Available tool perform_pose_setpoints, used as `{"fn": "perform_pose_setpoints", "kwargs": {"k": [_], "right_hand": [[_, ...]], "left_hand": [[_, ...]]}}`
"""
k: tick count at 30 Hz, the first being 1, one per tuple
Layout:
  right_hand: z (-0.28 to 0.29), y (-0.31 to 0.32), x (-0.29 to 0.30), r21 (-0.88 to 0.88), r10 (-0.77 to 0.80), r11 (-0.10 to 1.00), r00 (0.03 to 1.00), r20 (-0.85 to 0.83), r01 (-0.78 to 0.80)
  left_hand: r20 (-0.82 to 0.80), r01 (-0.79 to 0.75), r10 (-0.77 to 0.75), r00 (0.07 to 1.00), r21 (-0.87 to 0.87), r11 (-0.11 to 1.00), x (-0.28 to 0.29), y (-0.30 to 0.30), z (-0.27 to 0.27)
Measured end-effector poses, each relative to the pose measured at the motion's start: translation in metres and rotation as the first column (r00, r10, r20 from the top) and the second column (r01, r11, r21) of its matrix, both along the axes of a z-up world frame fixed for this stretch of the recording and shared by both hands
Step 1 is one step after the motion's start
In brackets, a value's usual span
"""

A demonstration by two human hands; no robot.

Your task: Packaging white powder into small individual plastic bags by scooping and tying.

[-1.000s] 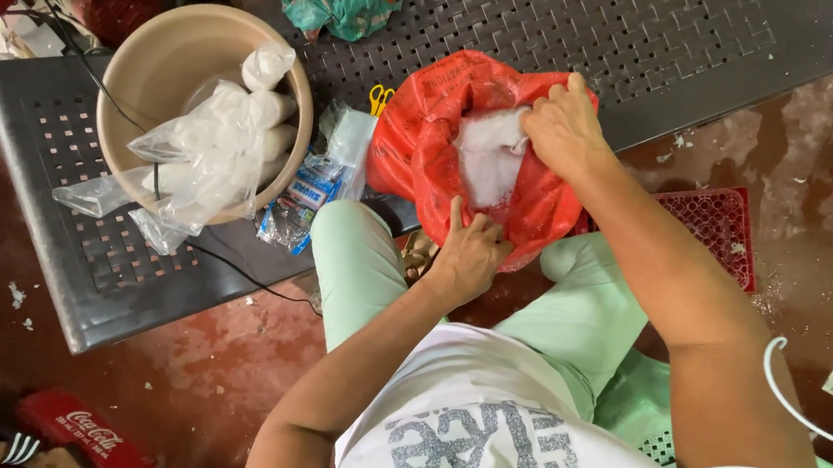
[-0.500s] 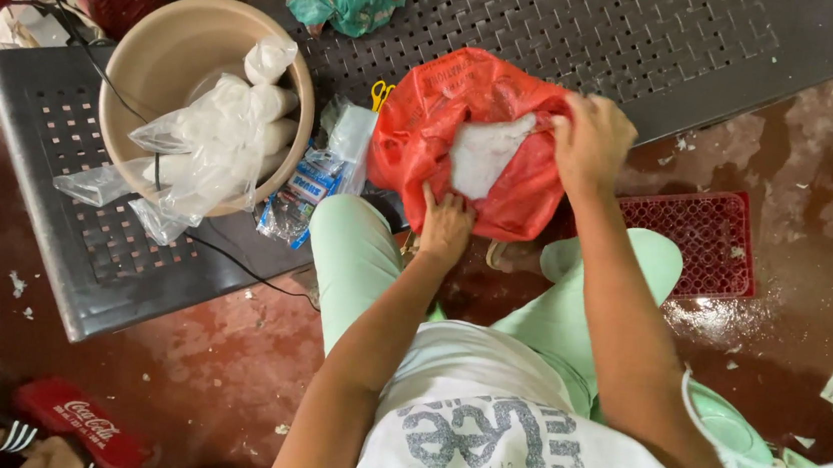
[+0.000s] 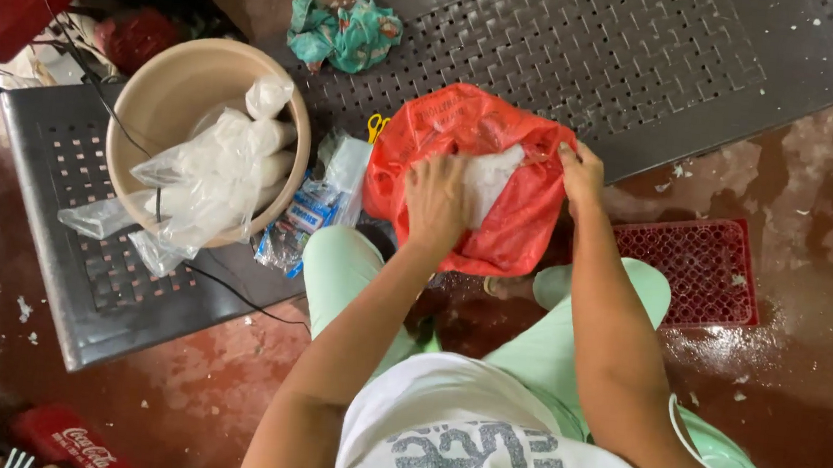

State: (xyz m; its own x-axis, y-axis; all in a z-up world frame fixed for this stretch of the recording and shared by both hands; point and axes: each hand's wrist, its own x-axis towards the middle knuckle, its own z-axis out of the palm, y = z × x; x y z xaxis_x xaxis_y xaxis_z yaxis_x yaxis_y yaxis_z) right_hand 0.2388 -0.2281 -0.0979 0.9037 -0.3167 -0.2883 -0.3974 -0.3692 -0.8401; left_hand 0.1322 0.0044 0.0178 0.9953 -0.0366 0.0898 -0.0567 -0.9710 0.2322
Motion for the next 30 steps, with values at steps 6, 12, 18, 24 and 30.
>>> {"fn": "perform_pose_setpoints", "kwargs": {"k": [6, 12, 18, 24, 30], "right_hand": [[-0.012, 0.021, 0.041, 0.111, -0.09, 0.99, 0.996, 0.026, 0.087], [-0.026, 0.044, 0.074, -0.235, 0.029, 0.969, 0.914, 0.405, 0.073], [-0.116, 0.026, 0.086, -0.318, 0.159, 0.945, 0.96, 0.232, -0.08], [0.014, -0.003, 0.064, -0.235, 0.321, 0.928, 0.94, 0.113, -0.289], [0.156, -0.003, 0.03, -0.323, 0.218, 0.945, 0.65, 0.728, 0.045]], "left_hand": [[-0.039, -0.3, 0.304, 0.952, 0.091, 0.95, 0.097, 0.04, -0.062], [-0.051, -0.468, 0.472, 0.88, 0.07, 0.881, 0.164, 0.081, -0.082], [-0.11, -0.467, 0.462, 0.88, -0.021, 0.884, 0.16, 0.086, -0.11], [-0.308, -0.341, 0.199, 0.93, -0.529, 0.777, 0.138, 0.119, -0.046], [-0.06, -0.298, 0.43, 0.901, -0.804, 0.514, 0.137, 0.107, -0.018]]}}
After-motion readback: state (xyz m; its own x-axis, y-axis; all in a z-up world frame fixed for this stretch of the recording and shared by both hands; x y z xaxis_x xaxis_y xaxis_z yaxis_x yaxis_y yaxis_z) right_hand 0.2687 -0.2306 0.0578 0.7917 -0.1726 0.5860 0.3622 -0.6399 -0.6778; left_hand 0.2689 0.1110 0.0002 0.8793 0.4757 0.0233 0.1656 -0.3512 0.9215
